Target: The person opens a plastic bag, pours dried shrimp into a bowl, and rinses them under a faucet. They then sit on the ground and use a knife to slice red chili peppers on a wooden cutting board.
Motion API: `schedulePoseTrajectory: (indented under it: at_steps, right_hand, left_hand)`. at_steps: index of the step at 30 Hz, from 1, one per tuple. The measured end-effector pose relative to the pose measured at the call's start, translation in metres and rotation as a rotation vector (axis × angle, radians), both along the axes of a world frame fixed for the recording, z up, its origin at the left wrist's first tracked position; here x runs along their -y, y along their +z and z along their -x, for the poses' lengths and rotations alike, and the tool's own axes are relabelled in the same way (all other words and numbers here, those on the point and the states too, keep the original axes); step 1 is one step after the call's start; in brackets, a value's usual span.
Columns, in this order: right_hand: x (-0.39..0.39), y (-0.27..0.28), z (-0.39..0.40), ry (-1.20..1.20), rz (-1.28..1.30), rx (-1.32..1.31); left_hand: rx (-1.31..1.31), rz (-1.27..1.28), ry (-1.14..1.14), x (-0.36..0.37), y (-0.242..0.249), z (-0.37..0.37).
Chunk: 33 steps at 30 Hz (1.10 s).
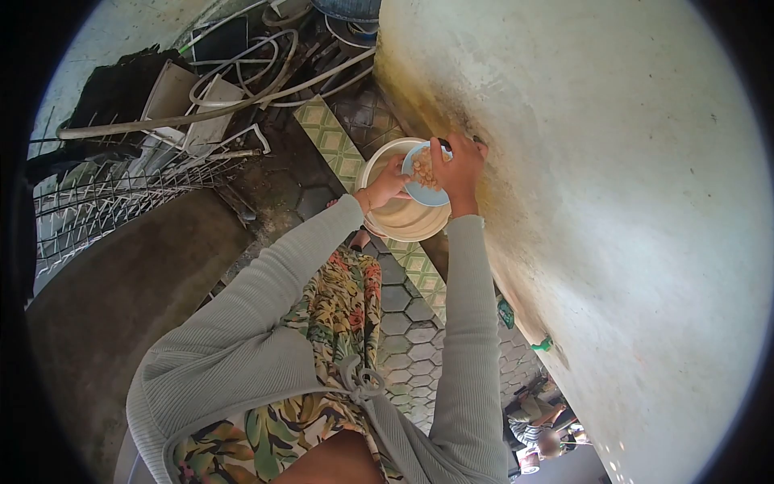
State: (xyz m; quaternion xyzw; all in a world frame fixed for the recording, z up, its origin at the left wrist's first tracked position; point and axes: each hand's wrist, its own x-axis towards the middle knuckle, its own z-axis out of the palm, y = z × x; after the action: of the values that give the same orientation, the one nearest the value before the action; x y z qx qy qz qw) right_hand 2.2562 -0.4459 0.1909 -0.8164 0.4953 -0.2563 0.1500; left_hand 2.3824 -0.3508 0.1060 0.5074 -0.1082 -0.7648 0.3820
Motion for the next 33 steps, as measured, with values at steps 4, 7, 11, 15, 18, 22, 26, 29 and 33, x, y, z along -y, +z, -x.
schedulePoseTrajectory:
  at_steps: [4, 7, 11, 15, 18, 22, 26, 29, 33]
  right_hand:
    - [0.001, -0.002, 0.002, -0.001, 0.000, -0.015]
    - [0.000, -0.002, 0.002, 0.004, -0.007, -0.024]
    - [0.000, 0.000, 0.003, 0.005, -0.039, -0.032]
    - [-0.001, -0.002, 0.002, 0.001, -0.018, -0.036]
    - [0.000, -0.004, -0.001, -0.022, 0.002, -0.013]
    - [0.001, -0.008, -0.011, -0.178, 0.004, -0.042]
    - [0.003, -0.014, -0.020, -0.325, 0.052, -0.087]
    - [0.002, -0.013, -0.020, -0.313, 0.037, -0.035]
    - [-0.003, -0.012, -0.012, -0.158, 0.079, -0.066]
  left_hand:
    - [-0.010, 0.030, 0.008, 0.000, -0.003, 0.002]
    - [-0.016, 0.027, 0.012, -0.001, 0.000, 0.001]
    - [-0.004, 0.043, 0.008, -0.001, 0.000, 0.002]
    - [-0.002, 0.025, 0.000, 0.000, 0.002, 0.001]
    - [-0.009, 0.053, 0.011, 0.000, -0.008, 0.002]
    - [-0.010, 0.068, 0.020, -0.001, -0.013, 0.001]
    - [0.012, 0.068, 0.012, 0.000, -0.012, 0.000]
    - [0.012, 0.069, 0.023, -0.001, -0.014, 0.001]
    - [0.010, 0.078, 0.016, 0.000, -0.017, 0.001]
